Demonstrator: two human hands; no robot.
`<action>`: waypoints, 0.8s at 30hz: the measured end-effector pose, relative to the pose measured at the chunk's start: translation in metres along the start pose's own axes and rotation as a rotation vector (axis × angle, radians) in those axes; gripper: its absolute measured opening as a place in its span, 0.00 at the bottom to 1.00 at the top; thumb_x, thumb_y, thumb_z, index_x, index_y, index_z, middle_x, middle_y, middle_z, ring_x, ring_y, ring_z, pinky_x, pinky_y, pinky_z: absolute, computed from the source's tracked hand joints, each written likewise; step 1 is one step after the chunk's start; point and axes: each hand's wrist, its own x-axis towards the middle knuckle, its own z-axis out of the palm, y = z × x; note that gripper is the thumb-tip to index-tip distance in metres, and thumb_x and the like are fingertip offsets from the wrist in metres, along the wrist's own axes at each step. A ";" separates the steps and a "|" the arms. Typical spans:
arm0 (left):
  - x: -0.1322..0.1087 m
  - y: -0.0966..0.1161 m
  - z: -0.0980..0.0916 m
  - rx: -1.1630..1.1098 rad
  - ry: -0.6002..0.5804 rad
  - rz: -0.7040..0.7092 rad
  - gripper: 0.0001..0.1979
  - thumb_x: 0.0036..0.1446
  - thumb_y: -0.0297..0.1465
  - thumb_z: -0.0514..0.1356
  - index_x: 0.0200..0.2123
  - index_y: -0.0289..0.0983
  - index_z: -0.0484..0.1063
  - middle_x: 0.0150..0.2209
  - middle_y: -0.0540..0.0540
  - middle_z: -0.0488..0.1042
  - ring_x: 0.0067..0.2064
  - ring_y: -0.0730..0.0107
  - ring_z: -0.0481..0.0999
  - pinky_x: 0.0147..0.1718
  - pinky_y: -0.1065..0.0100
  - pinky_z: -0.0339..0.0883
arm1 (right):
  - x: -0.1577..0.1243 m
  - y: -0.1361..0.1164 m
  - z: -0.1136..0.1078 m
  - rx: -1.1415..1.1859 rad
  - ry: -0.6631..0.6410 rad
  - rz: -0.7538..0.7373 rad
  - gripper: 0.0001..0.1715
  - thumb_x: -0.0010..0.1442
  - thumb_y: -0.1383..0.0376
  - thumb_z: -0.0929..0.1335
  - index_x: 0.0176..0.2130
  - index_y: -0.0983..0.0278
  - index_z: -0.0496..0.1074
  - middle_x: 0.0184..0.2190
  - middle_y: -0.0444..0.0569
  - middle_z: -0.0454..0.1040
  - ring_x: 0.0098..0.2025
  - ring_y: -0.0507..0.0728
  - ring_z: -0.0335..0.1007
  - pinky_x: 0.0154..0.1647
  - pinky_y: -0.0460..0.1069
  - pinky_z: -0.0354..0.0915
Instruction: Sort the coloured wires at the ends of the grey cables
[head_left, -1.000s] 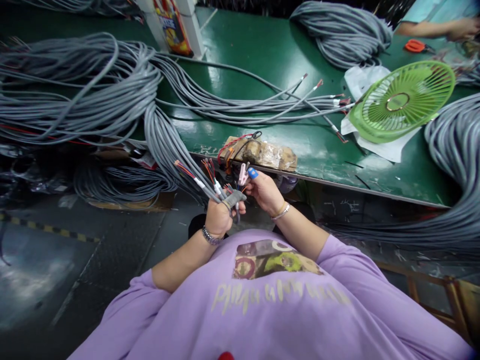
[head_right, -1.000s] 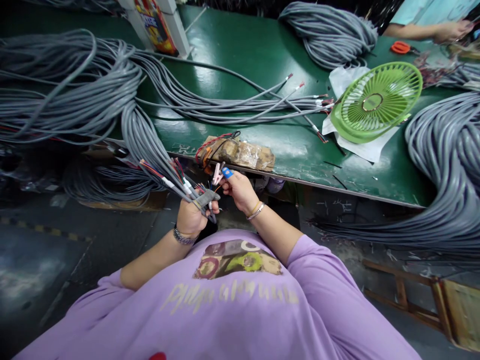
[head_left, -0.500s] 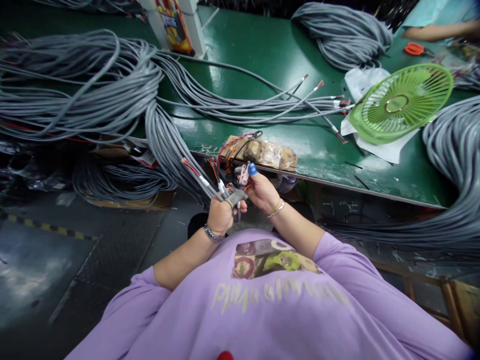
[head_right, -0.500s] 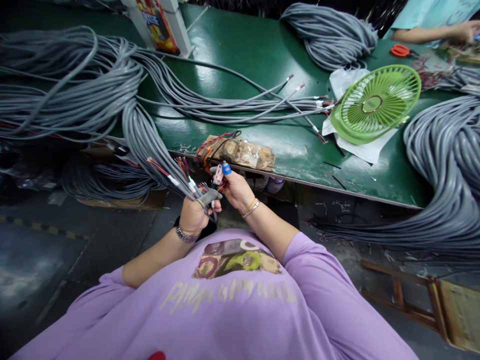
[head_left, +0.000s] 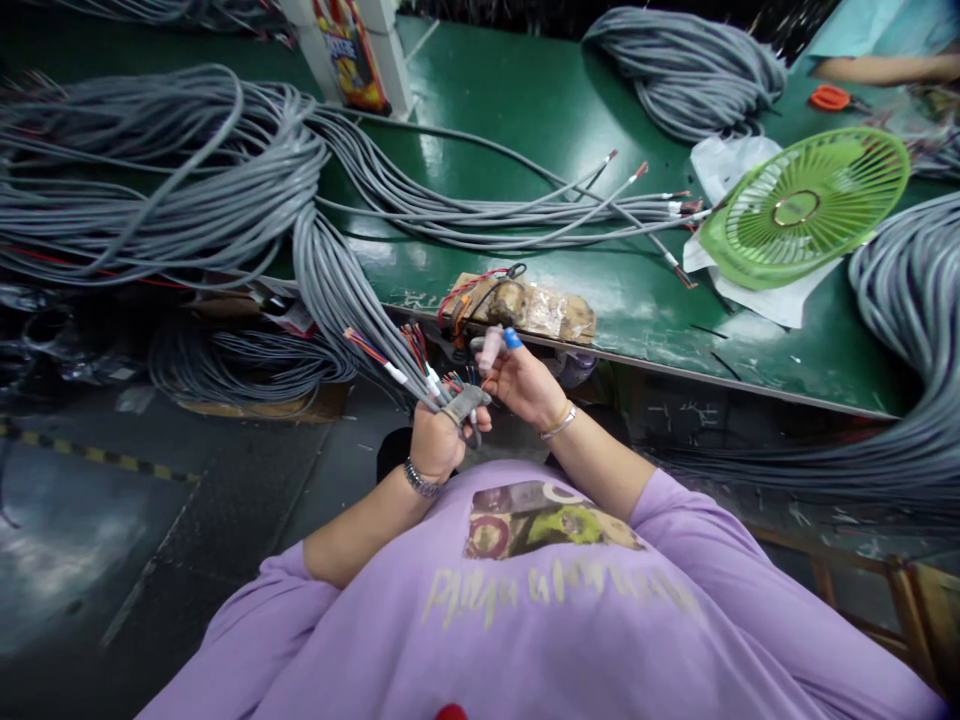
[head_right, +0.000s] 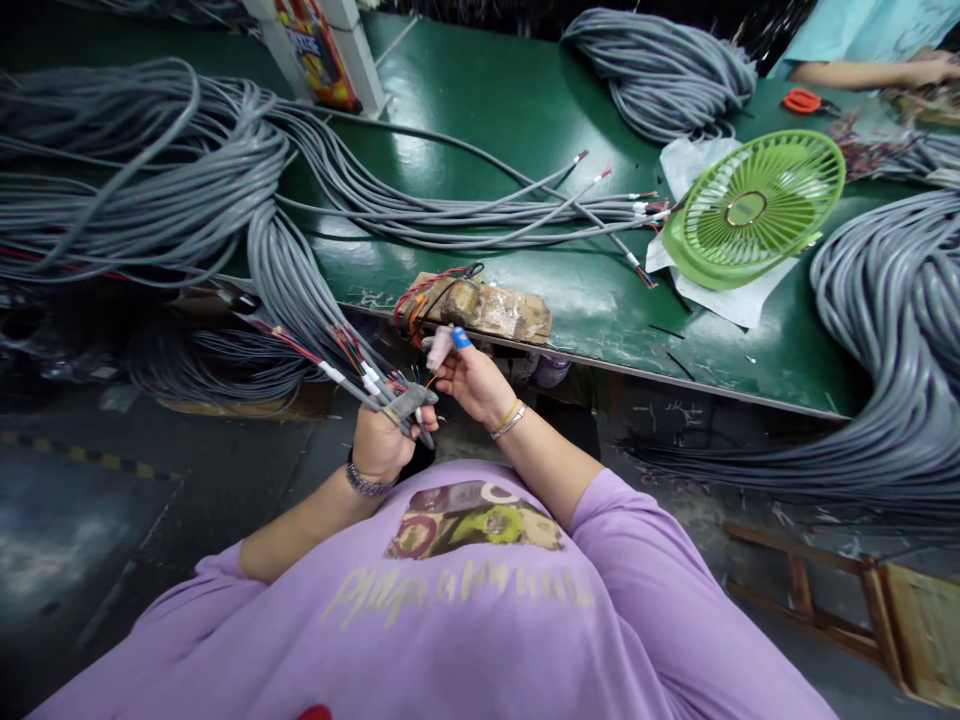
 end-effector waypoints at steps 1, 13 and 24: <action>0.001 0.001 0.001 -0.005 0.000 -0.004 0.12 0.43 0.36 0.68 0.22 0.33 0.75 0.16 0.48 0.73 0.16 0.75 0.70 0.13 0.77 0.55 | 0.000 0.001 -0.001 -0.012 0.006 -0.035 0.21 0.57 0.49 0.71 0.33 0.65 0.73 0.25 0.43 0.71 0.24 0.47 0.62 0.25 0.43 0.61; 0.011 0.002 0.007 -0.027 -0.006 -0.011 0.11 0.42 0.36 0.67 0.23 0.33 0.75 0.15 0.49 0.72 0.16 0.76 0.69 0.12 0.77 0.52 | 0.004 0.004 -0.001 0.002 -0.041 -0.072 0.24 0.57 0.47 0.71 0.32 0.66 0.72 0.25 0.43 0.71 0.24 0.48 0.63 0.23 0.43 0.63; 0.012 -0.003 0.003 -0.048 -0.001 -0.039 0.11 0.43 0.36 0.67 0.24 0.34 0.73 0.18 0.50 0.74 0.16 0.77 0.69 0.13 0.76 0.54 | 0.014 0.005 -0.001 0.078 -0.104 0.040 0.32 0.62 0.40 0.61 0.31 0.64 0.72 0.28 0.47 0.75 0.25 0.50 0.66 0.24 0.45 0.66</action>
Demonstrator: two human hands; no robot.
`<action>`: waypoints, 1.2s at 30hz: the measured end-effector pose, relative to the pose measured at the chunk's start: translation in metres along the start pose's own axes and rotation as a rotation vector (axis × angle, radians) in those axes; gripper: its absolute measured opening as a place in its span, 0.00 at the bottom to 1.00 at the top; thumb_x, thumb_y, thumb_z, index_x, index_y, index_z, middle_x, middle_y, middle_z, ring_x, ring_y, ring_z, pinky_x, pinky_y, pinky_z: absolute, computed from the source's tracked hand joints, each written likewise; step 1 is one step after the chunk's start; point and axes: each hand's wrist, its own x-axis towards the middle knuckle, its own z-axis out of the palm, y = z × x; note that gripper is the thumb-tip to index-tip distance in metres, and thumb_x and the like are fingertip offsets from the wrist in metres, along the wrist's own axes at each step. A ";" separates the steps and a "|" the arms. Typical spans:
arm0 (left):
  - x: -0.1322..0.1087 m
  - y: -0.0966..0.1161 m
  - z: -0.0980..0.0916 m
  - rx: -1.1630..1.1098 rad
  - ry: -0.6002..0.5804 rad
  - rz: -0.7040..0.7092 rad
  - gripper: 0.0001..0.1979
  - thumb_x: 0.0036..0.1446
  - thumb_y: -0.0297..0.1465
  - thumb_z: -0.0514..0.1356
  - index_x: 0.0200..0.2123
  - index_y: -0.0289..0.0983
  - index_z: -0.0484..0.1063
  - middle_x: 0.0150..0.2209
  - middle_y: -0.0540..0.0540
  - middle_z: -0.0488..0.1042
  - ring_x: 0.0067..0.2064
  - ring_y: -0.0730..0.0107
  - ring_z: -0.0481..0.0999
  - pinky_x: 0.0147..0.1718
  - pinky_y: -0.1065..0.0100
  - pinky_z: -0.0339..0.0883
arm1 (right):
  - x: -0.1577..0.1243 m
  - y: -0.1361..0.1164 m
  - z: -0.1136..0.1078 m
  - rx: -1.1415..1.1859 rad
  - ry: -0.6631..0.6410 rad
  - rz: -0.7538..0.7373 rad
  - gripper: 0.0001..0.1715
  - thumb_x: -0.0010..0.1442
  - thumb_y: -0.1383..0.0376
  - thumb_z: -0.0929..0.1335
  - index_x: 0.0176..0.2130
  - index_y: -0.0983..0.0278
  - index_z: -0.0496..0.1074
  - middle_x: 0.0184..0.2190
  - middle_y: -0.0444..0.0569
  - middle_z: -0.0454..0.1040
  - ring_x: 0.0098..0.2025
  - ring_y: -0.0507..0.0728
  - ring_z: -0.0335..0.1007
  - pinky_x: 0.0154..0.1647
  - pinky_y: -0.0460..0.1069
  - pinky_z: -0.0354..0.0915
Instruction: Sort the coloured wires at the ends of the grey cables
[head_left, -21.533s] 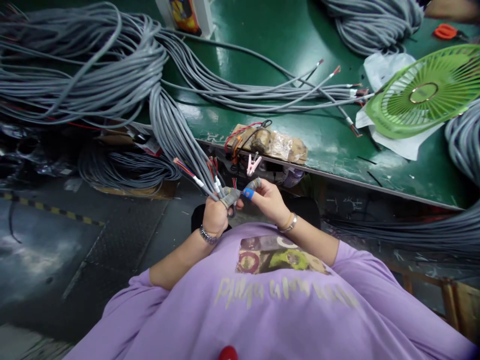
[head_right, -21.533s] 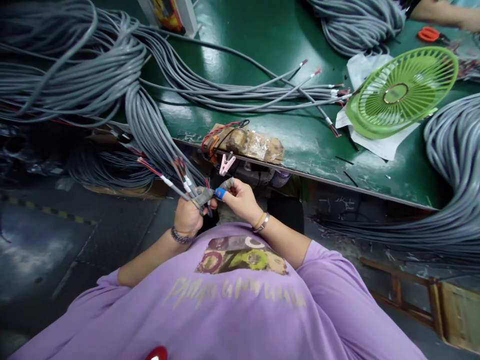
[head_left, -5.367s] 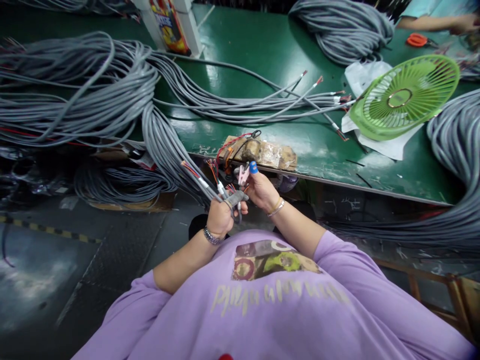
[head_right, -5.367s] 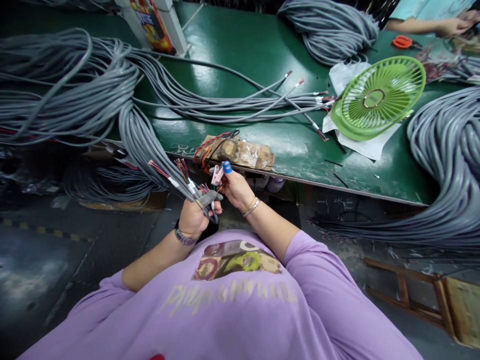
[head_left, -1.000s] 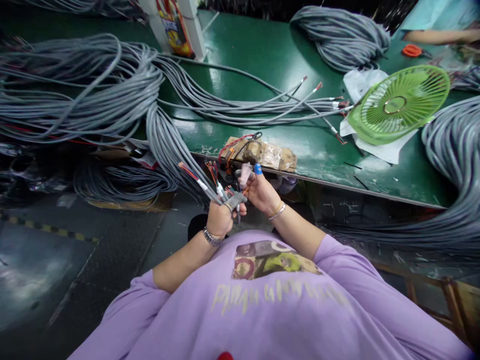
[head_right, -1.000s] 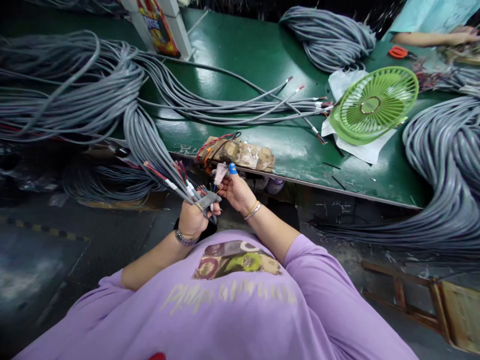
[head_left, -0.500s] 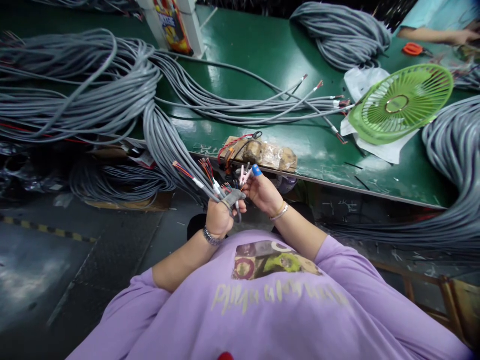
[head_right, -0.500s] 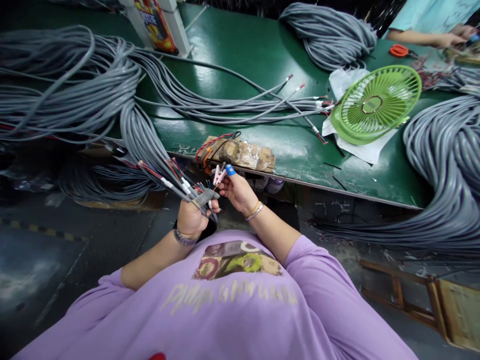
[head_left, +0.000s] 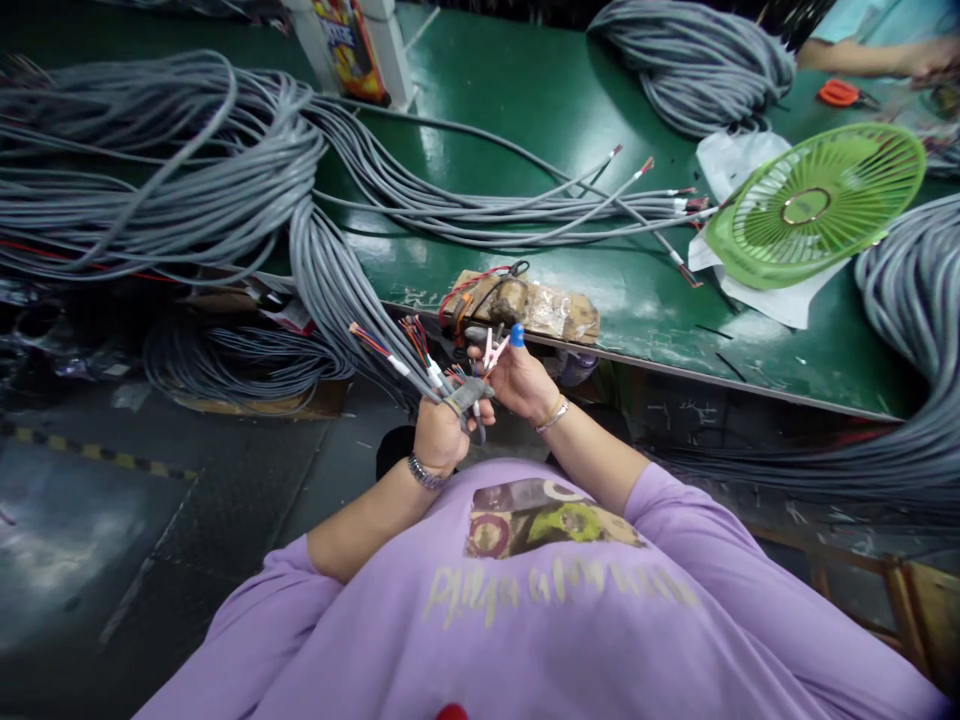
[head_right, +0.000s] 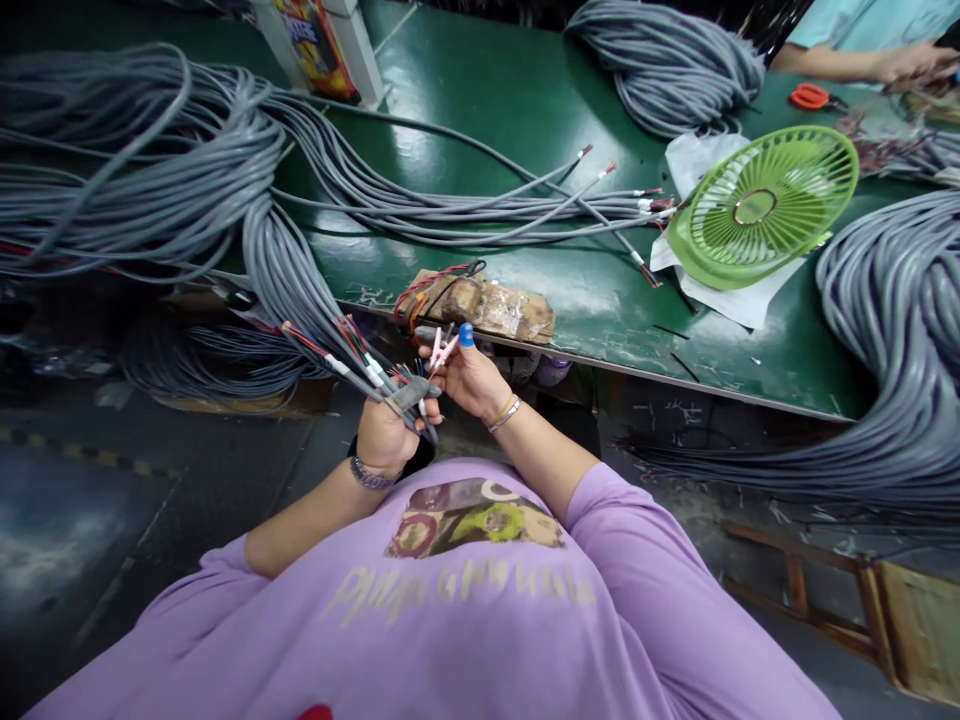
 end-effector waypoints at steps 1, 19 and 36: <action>0.000 0.000 0.000 -0.001 0.003 -0.002 0.11 0.43 0.36 0.67 0.24 0.35 0.73 0.18 0.50 0.74 0.16 0.77 0.69 0.13 0.76 0.55 | 0.001 0.000 0.001 0.010 -0.004 0.005 0.32 0.62 0.40 0.61 0.31 0.64 0.72 0.27 0.46 0.75 0.25 0.50 0.66 0.24 0.45 0.66; -0.009 -0.001 -0.006 0.043 0.007 0.040 0.12 0.44 0.37 0.68 0.23 0.33 0.74 0.16 0.49 0.72 0.16 0.76 0.71 0.13 0.77 0.54 | -0.006 0.001 -0.012 0.033 0.021 0.027 0.32 0.59 0.37 0.62 0.33 0.62 0.72 0.28 0.45 0.75 0.26 0.50 0.66 0.25 0.44 0.63; -0.003 -0.005 0.004 0.074 0.119 0.189 0.09 0.45 0.35 0.67 0.23 0.34 0.75 0.17 0.50 0.73 0.17 0.75 0.72 0.14 0.76 0.53 | -0.014 -0.005 0.003 -0.065 0.105 -0.069 0.24 0.55 0.47 0.72 0.33 0.65 0.72 0.25 0.42 0.73 0.24 0.47 0.63 0.22 0.42 0.61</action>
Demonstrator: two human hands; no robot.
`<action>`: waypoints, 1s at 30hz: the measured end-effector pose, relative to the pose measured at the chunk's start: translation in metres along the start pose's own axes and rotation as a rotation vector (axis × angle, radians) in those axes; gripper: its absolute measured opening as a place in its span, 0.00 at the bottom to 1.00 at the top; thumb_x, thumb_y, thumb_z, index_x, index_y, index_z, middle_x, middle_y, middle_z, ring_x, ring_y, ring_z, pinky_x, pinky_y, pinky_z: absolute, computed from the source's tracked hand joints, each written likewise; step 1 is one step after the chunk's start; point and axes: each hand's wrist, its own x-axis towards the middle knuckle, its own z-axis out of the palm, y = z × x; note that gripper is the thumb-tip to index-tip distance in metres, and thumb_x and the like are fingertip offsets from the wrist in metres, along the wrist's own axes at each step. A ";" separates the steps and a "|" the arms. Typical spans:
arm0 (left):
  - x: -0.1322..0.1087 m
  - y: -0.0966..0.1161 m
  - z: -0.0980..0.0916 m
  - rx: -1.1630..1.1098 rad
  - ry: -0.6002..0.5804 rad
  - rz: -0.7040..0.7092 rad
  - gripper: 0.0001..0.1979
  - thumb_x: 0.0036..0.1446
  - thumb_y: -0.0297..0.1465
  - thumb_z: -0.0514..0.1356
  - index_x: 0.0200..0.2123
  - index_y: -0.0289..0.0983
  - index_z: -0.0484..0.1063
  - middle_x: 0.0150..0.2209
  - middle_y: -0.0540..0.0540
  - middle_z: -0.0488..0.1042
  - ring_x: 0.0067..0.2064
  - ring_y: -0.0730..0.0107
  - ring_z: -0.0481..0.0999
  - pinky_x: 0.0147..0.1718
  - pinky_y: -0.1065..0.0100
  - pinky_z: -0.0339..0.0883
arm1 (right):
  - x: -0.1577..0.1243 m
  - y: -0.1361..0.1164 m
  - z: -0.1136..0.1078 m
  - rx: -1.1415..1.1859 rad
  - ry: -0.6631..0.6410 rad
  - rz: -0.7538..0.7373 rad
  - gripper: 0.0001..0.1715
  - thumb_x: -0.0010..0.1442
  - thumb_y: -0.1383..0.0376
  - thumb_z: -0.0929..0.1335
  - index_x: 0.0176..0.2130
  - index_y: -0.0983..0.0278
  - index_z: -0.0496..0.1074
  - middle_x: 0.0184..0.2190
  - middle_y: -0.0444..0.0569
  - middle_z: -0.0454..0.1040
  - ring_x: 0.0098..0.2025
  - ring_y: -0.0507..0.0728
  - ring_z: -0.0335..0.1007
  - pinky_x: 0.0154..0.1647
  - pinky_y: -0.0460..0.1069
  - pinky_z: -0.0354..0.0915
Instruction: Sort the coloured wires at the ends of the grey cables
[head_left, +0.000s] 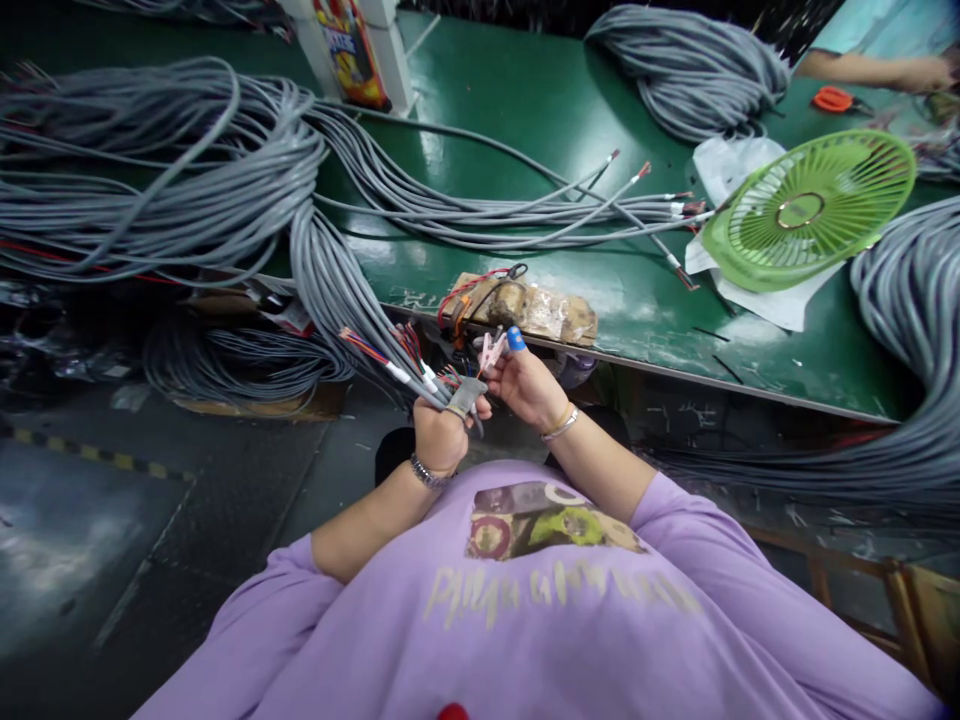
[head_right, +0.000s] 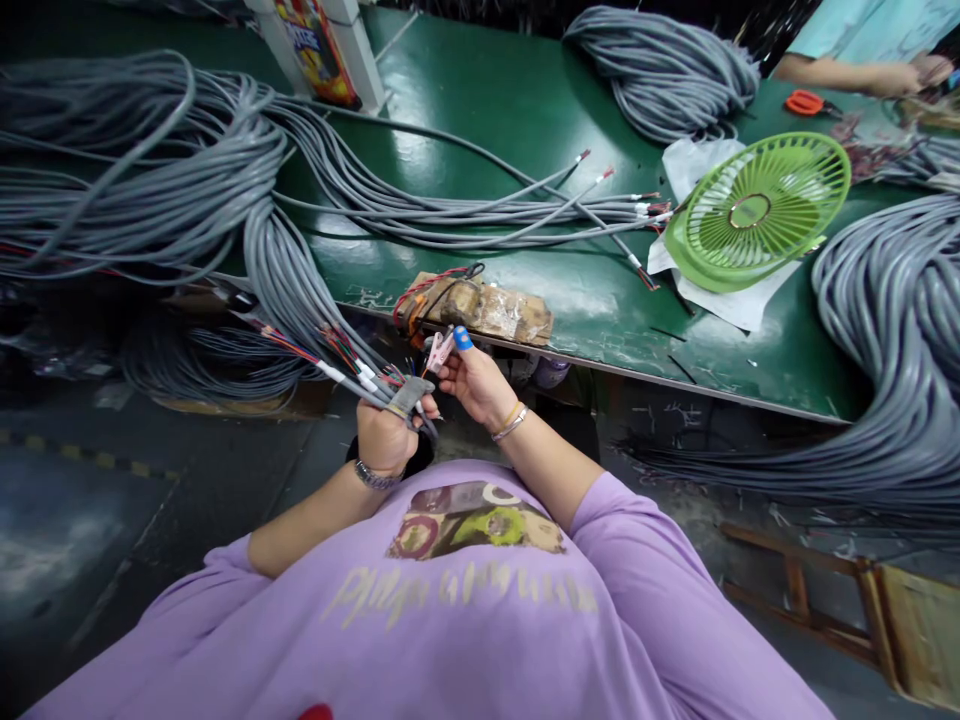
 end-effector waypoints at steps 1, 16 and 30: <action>0.000 0.000 0.000 0.003 -0.001 -0.001 0.09 0.45 0.35 0.67 0.23 0.34 0.75 0.17 0.50 0.73 0.17 0.75 0.72 0.14 0.76 0.54 | 0.001 0.000 0.001 0.020 0.008 0.022 0.23 0.56 0.46 0.71 0.34 0.65 0.72 0.25 0.43 0.73 0.24 0.47 0.64 0.23 0.42 0.61; 0.002 -0.003 0.002 -0.004 -0.018 -0.111 0.12 0.42 0.37 0.68 0.23 0.34 0.73 0.16 0.50 0.73 0.16 0.74 0.72 0.12 0.76 0.52 | 0.007 0.004 0.006 0.082 0.017 0.047 0.22 0.60 0.46 0.68 0.35 0.62 0.73 0.23 0.42 0.73 0.23 0.51 0.64 0.24 0.46 0.63; -0.001 0.002 0.005 -0.054 -0.053 -0.217 0.17 0.41 0.41 0.69 0.23 0.34 0.71 0.15 0.49 0.71 0.16 0.73 0.71 0.12 0.76 0.50 | 0.017 0.014 -0.006 0.134 -0.033 0.035 0.21 0.60 0.48 0.68 0.29 0.62 0.71 0.24 0.43 0.71 0.24 0.50 0.62 0.26 0.45 0.64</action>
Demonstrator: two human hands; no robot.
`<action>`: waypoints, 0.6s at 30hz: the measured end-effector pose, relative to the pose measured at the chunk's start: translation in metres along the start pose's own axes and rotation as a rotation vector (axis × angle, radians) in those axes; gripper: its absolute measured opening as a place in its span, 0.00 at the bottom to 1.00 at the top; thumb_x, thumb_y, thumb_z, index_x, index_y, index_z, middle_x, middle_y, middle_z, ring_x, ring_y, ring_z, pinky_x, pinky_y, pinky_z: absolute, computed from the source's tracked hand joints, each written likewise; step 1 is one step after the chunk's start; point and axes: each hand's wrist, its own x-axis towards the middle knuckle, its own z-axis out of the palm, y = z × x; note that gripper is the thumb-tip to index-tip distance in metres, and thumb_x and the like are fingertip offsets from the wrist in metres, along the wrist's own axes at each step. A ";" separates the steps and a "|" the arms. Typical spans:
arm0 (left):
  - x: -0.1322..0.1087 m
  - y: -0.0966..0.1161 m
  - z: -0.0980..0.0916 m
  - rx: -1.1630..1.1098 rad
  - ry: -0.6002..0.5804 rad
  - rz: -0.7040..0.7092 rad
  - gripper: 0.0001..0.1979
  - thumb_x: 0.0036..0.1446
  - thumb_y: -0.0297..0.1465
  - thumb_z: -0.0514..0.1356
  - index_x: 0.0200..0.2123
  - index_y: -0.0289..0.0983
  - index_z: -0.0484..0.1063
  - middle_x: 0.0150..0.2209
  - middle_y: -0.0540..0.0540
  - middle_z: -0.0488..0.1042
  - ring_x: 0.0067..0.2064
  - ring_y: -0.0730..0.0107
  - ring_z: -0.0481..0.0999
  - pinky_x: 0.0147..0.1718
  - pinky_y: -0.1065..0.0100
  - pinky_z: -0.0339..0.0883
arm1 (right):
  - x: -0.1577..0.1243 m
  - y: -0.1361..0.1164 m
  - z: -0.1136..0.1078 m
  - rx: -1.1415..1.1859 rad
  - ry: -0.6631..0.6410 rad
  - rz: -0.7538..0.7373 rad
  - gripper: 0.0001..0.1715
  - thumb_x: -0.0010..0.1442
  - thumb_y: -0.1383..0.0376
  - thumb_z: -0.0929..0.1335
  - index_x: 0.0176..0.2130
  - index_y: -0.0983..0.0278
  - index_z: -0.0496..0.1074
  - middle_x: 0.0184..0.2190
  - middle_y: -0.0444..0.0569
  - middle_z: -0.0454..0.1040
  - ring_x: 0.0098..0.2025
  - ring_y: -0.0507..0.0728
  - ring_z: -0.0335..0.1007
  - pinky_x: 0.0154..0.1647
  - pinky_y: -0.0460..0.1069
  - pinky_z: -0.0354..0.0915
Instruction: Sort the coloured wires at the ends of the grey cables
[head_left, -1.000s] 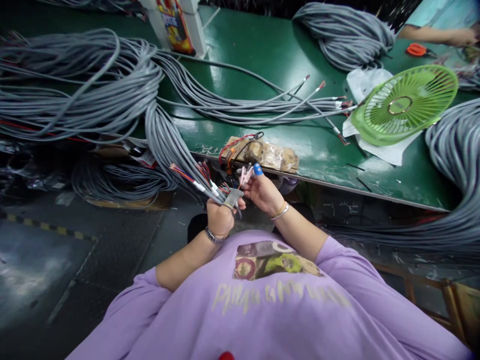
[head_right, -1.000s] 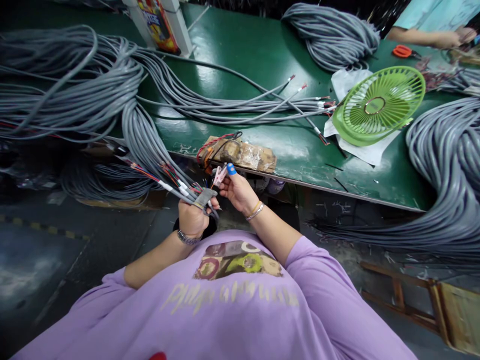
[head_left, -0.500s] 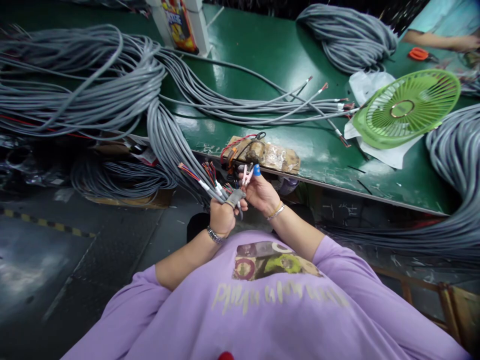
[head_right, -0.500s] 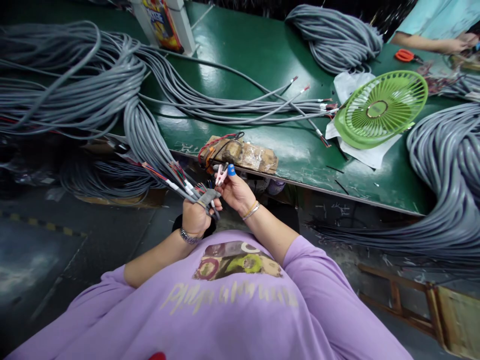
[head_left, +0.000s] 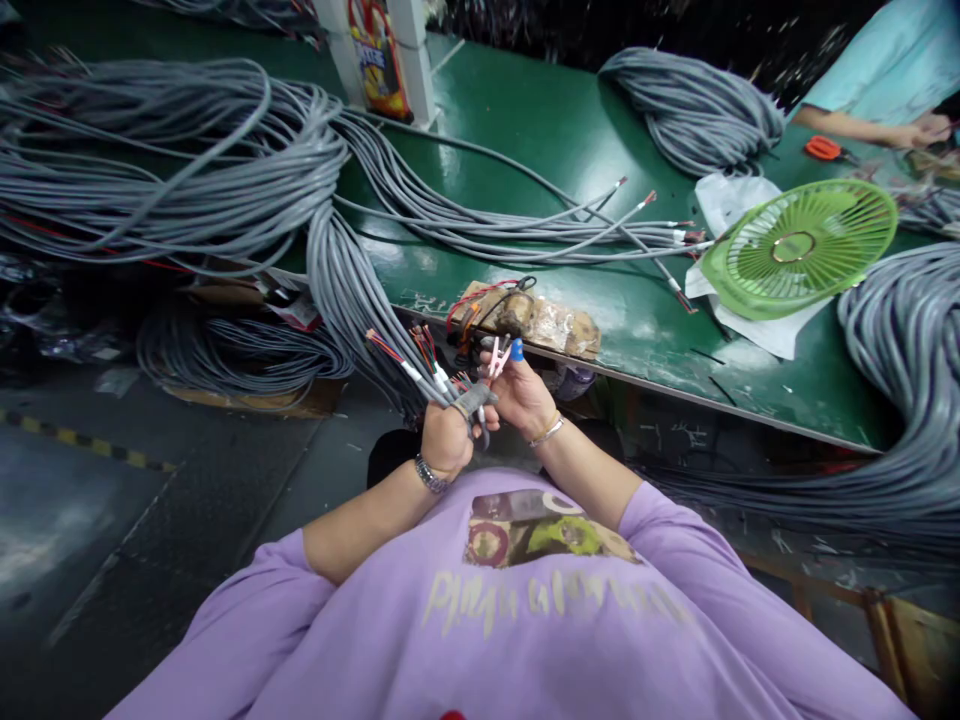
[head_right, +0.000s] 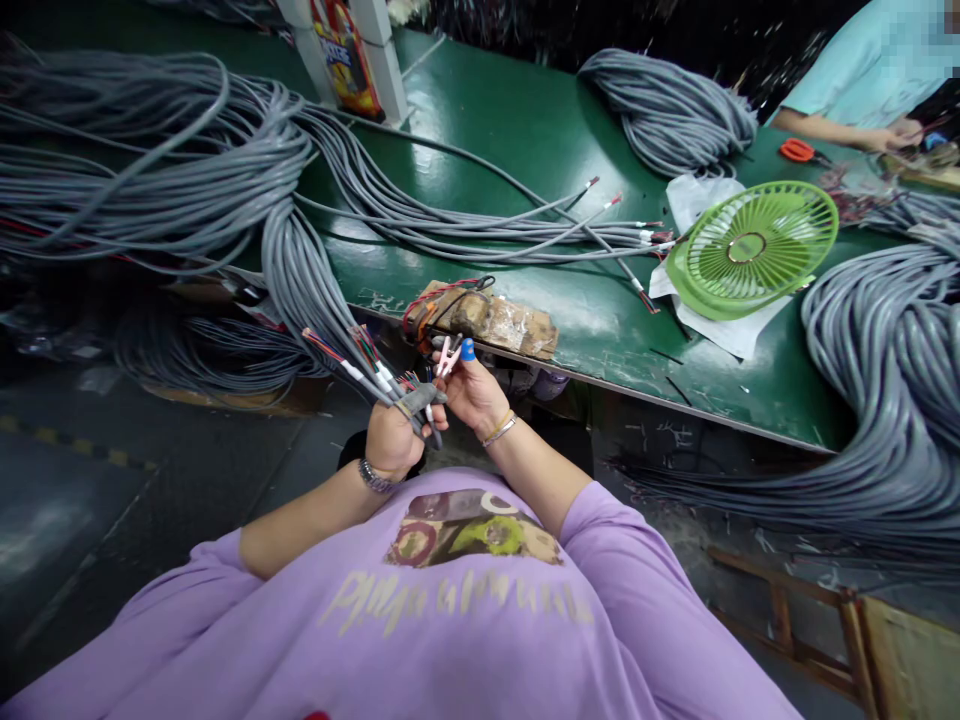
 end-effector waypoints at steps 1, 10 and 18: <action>0.000 0.001 0.000 -0.006 0.003 -0.002 0.17 0.41 0.41 0.69 0.23 0.34 0.71 0.15 0.49 0.71 0.16 0.73 0.71 0.12 0.76 0.50 | 0.001 0.000 -0.001 -0.007 -0.002 0.000 0.21 0.60 0.47 0.68 0.29 0.61 0.71 0.24 0.43 0.71 0.24 0.50 0.62 0.26 0.46 0.64; -0.001 -0.001 -0.001 -0.018 -0.007 -0.005 0.16 0.40 0.40 0.69 0.24 0.33 0.72 0.15 0.49 0.71 0.15 0.73 0.71 0.12 0.76 0.50 | -0.005 -0.001 0.005 0.057 0.003 0.035 0.22 0.60 0.48 0.68 0.29 0.62 0.71 0.26 0.43 0.73 0.26 0.49 0.63 0.27 0.44 0.65; -0.003 -0.004 -0.009 -0.006 -0.038 0.015 0.14 0.43 0.38 0.68 0.21 0.33 0.72 0.16 0.48 0.72 0.16 0.74 0.71 0.13 0.76 0.51 | -0.009 0.000 -0.001 0.038 -0.055 0.048 0.26 0.59 0.42 0.66 0.32 0.61 0.71 0.32 0.45 0.75 0.28 0.50 0.65 0.30 0.46 0.66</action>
